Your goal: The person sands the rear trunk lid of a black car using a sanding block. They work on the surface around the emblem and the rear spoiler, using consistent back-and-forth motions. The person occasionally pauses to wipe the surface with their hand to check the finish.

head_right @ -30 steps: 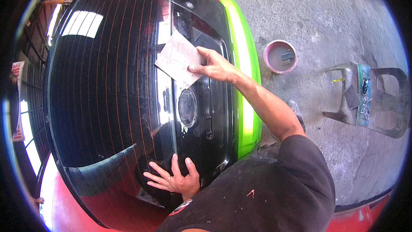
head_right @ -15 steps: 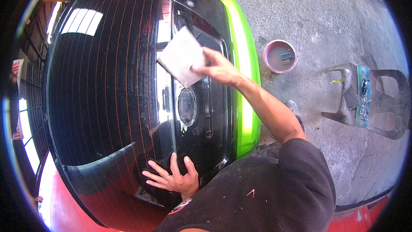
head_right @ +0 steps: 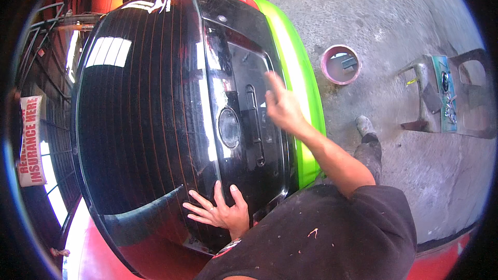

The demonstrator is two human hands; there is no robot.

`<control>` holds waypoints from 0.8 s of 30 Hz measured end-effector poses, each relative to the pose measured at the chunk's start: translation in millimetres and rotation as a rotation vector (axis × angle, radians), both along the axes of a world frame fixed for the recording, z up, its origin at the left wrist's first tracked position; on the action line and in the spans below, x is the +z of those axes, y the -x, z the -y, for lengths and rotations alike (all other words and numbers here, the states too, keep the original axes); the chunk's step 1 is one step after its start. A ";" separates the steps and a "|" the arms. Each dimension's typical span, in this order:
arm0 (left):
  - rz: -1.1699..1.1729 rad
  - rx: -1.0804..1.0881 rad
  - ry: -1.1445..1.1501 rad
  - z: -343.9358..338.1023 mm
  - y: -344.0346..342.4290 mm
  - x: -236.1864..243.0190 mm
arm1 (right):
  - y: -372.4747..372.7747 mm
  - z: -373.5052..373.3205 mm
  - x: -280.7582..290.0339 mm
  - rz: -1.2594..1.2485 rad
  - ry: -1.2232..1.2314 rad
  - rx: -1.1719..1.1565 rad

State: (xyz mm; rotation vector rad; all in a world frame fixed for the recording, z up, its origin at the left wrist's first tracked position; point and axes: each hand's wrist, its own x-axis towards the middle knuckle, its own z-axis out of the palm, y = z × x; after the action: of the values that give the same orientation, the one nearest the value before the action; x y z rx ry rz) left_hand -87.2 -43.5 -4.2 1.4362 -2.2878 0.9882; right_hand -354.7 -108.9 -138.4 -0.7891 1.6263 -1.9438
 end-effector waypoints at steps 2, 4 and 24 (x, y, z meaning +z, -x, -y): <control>0.000 0.003 0.016 -0.2 -2.4 -2.1 | -20.2 -8.9 22.8 -0.469 -0.032 -0.081; 0.003 -0.010 0.026 1.1 -3.5 -2.9 | -34.0 -13.1 44.8 -0.624 -0.044 -0.005; 0.002 0.003 -0.017 -3.5 -0.8 1.8 | -50.1 22.6 51.5 -0.605 -0.006 0.026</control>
State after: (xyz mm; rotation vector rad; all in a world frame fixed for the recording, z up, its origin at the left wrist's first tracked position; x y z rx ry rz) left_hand -86.4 -40.1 -2.5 1.4462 -2.3016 0.9735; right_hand -304.6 -131.5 -86.9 -1.4928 1.9275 -1.7749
